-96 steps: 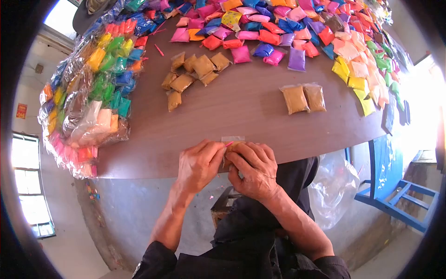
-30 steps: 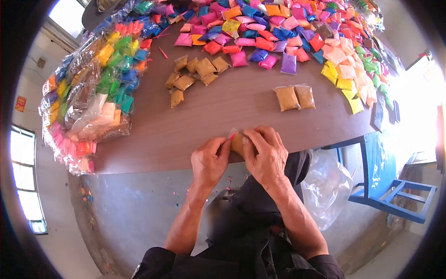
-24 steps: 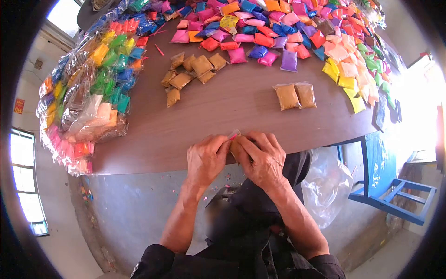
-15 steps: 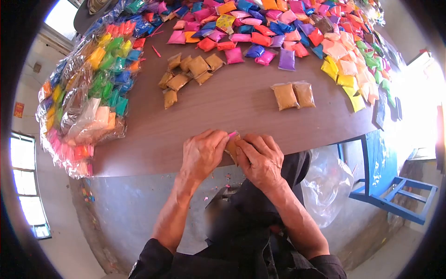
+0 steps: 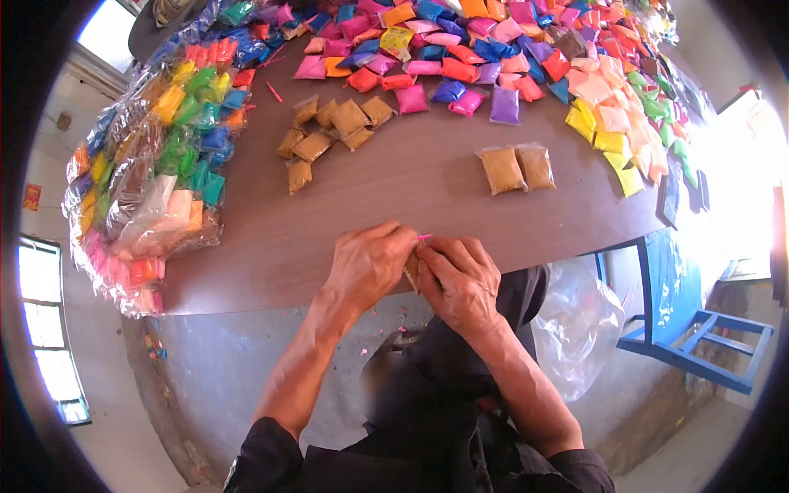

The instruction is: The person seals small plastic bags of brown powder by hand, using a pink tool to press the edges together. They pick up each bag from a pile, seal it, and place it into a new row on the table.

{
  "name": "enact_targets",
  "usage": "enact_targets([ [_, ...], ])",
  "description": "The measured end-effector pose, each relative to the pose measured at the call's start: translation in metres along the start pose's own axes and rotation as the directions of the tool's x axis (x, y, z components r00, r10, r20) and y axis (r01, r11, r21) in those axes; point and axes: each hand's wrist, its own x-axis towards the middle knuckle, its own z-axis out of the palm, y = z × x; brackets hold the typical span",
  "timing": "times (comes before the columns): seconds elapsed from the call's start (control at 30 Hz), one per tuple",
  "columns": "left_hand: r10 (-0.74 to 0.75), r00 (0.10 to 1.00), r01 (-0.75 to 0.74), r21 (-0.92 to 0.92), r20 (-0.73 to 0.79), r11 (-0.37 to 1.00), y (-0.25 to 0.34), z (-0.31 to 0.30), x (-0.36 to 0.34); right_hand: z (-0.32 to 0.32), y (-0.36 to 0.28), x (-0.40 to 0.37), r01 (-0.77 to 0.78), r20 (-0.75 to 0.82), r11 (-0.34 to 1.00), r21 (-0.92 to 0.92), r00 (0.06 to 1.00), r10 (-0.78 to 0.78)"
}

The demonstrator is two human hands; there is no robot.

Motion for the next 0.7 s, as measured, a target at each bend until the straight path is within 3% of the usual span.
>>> enact_targets([
  [0.5,-0.025,0.997,0.021,-0.052,-0.076,0.998,0.001,-0.003,-0.012,0.001,0.0,-0.006,-0.028,0.016,0.999,0.016,0.999,0.028],
  [0.7,-0.019,1.0,0.019,0.043,-0.002,0.999,0.003,-0.002,-0.011,0.001,0.001,-0.004,-0.023,0.007,1.0,0.018,1.0,0.022],
])
